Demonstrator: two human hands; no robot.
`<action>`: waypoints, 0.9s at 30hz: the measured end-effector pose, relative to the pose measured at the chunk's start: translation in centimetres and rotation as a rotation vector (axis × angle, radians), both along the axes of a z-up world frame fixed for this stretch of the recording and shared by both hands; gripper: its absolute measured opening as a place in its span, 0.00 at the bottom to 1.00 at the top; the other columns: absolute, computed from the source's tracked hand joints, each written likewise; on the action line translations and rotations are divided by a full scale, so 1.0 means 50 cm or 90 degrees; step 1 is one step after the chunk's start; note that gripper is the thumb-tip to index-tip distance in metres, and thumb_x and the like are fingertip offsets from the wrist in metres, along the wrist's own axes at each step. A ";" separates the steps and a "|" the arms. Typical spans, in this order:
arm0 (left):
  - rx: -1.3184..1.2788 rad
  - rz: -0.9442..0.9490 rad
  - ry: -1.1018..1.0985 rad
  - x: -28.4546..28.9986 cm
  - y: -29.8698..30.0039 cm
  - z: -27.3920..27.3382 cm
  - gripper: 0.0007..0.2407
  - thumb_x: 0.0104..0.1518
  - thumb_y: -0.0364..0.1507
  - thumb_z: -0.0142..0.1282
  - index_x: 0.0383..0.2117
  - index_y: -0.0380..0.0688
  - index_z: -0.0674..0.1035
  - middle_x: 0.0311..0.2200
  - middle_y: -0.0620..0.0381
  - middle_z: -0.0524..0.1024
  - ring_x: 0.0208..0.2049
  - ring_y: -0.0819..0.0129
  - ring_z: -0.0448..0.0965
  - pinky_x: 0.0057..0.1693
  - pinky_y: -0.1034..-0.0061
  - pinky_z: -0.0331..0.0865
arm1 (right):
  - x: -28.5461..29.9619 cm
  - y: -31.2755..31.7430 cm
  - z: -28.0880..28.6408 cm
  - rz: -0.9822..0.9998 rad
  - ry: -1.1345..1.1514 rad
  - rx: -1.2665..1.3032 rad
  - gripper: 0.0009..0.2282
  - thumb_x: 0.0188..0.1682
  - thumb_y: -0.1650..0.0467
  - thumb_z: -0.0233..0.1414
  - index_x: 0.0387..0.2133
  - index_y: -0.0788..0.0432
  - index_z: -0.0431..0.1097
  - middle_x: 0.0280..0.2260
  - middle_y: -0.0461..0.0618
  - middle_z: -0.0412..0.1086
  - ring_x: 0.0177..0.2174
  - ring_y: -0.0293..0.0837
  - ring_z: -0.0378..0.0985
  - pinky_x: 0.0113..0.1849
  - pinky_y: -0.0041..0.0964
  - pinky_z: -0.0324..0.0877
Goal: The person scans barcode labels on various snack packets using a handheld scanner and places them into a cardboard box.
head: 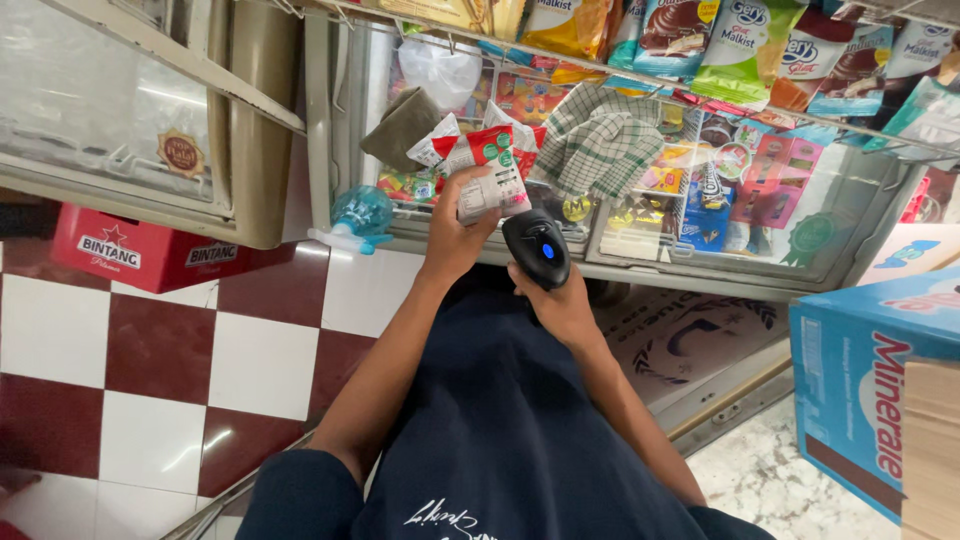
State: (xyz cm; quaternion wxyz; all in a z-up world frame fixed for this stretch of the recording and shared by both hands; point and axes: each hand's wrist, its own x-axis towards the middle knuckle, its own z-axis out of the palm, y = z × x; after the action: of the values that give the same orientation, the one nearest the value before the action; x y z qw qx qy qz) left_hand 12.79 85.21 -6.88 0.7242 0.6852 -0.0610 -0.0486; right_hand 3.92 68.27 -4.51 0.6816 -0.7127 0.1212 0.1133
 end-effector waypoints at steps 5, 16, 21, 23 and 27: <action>-0.001 -0.003 -0.009 0.003 -0.006 -0.005 0.22 0.56 0.16 0.60 0.57 0.43 0.71 0.54 0.53 0.75 0.54 0.68 0.77 0.58 0.73 0.73 | -0.004 -0.011 0.012 0.001 0.023 -0.031 0.08 0.49 0.70 0.61 0.37 0.63 0.73 0.25 0.44 0.73 0.26 0.34 0.75 0.31 0.31 0.71; 0.198 -0.034 0.174 -0.012 -0.051 0.059 0.13 0.68 0.25 0.50 0.56 0.44 0.78 0.48 0.50 0.83 0.31 0.59 0.66 0.42 0.68 0.61 | 0.026 -0.045 0.062 -0.219 -0.079 -0.031 0.10 0.47 0.74 0.62 0.42 0.64 0.76 0.30 0.43 0.75 0.29 0.32 0.73 0.33 0.29 0.70; -0.046 -0.138 -0.207 -0.037 -0.126 0.102 0.19 0.70 0.25 0.53 0.62 0.37 0.59 0.60 0.45 0.62 0.58 0.64 0.72 0.65 0.71 0.69 | 0.053 -0.078 0.106 -0.198 -0.274 -0.007 0.22 0.40 0.76 0.67 0.49 0.65 0.71 0.46 0.46 0.75 0.44 0.35 0.76 0.46 0.31 0.73; -0.060 -0.203 -0.266 -0.031 -0.137 0.141 0.21 0.72 0.24 0.49 0.65 0.36 0.52 0.67 0.40 0.56 0.67 0.57 0.63 0.71 0.67 0.60 | 0.047 -0.104 0.120 -0.235 -0.266 0.022 0.23 0.38 0.76 0.69 0.48 0.64 0.70 0.43 0.45 0.74 0.41 0.35 0.76 0.43 0.31 0.74; -0.009 -0.317 -0.260 -0.016 -0.165 0.241 0.20 0.71 0.23 0.45 0.67 0.34 0.58 0.74 0.35 0.51 0.76 0.49 0.54 0.76 0.59 0.56 | 0.035 -0.150 0.154 -0.294 -0.233 -0.004 0.19 0.42 0.77 0.67 0.46 0.64 0.73 0.40 0.46 0.75 0.37 0.36 0.77 0.40 0.32 0.75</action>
State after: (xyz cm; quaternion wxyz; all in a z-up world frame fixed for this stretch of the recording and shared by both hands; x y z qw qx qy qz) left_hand 11.98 76.97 5.18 0.6679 0.6396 -0.3708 -0.0855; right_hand 5.70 60.75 3.18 0.6975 -0.6771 0.1556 -0.1755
